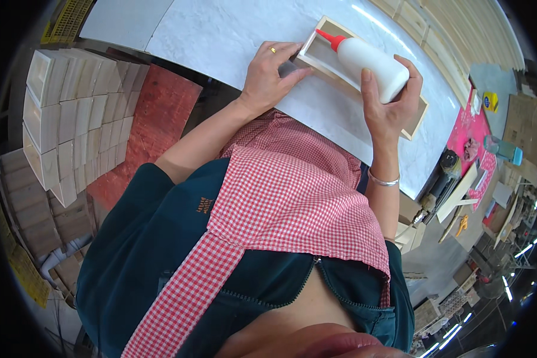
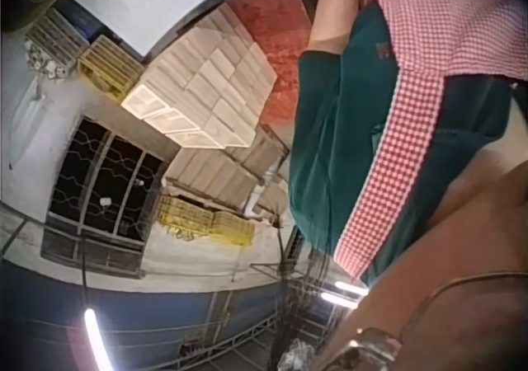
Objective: Assembling wooden boxes by applying glue to joints and securing them with a pneumatic stapler.
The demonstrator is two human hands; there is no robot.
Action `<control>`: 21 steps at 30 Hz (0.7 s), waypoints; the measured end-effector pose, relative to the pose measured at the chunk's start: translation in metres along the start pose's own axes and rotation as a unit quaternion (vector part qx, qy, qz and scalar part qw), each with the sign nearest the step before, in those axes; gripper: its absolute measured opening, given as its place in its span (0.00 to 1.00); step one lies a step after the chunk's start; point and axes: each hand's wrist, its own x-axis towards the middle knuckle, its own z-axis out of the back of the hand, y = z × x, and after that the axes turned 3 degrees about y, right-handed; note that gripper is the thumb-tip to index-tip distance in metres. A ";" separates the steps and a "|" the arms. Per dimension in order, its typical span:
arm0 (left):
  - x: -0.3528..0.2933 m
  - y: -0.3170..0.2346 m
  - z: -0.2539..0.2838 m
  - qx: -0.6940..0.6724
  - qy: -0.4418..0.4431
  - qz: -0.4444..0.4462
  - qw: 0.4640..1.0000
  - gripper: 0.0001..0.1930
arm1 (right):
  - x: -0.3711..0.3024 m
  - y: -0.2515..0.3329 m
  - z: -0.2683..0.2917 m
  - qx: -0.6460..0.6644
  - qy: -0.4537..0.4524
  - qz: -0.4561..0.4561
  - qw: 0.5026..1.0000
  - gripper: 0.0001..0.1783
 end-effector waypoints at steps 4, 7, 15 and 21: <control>0.001 -0.001 0.001 0.000 -0.004 -0.013 1.000 0.25 | 0.012 -0.012 -0.006 -0.045 -0.032 0.053 0.997 0.34; 0.000 -0.001 0.001 -0.005 -0.004 -0.009 1.000 0.25 | 0.019 -0.013 -0.008 -0.057 -0.045 0.062 0.995 0.34; 0.001 0.000 0.001 -0.006 -0.001 -0.009 1.000 0.25 | 0.016 -0.013 0.004 -0.079 -0.054 0.049 0.994 0.33; 0.001 0.000 0.000 -0.007 -0.002 -0.011 1.000 0.25 | 0.003 -0.015 0.027 -0.095 -0.066 0.018 0.993 0.33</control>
